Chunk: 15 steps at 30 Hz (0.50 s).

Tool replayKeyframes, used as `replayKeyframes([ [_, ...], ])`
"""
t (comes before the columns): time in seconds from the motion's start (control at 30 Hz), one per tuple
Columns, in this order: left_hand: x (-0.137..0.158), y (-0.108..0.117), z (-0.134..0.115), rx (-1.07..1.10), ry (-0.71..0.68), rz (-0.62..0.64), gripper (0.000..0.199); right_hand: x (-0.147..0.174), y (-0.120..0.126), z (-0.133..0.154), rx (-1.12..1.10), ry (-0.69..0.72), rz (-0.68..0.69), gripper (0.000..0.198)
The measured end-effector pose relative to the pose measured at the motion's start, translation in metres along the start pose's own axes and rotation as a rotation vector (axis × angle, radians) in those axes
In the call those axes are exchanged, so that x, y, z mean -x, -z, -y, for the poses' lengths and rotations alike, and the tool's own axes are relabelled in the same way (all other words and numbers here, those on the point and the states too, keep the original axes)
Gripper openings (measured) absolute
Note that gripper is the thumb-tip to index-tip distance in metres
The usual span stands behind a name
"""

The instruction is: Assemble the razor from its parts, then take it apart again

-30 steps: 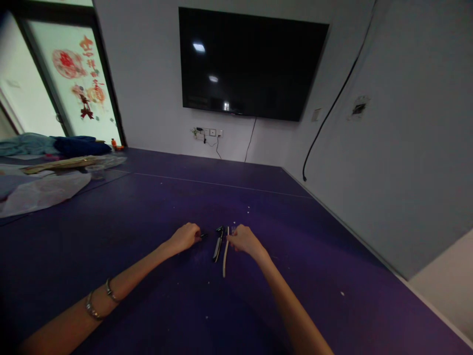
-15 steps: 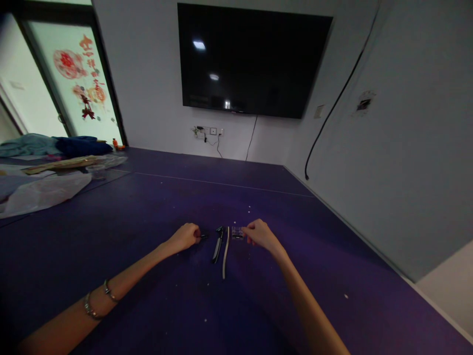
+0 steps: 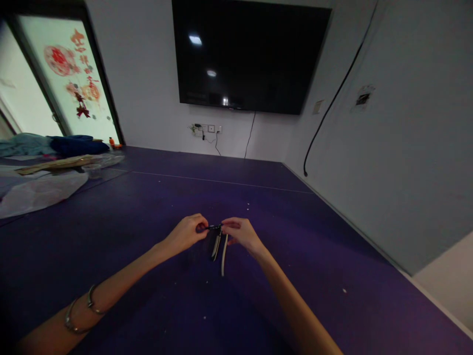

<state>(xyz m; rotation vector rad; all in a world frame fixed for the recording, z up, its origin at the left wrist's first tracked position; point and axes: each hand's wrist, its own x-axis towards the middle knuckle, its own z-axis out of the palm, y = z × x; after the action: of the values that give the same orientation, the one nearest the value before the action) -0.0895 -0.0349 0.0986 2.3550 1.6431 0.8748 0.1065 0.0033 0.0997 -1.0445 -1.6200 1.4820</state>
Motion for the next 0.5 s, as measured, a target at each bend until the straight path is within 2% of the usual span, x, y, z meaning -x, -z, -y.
replayKeyframes([
  [0.17, 0.004, 0.002, -0.014, -0.013, -0.052, -0.027, 0.007, 0.004, -0.012, -0.003, -0.061, -0.025, 0.015, 0.030],
  [0.5, 0.007, -0.003, -0.020, -0.004, -0.111, -0.095, 0.011, 0.006, -0.011, 0.000, 0.003, 0.066, -0.036, 0.026],
])
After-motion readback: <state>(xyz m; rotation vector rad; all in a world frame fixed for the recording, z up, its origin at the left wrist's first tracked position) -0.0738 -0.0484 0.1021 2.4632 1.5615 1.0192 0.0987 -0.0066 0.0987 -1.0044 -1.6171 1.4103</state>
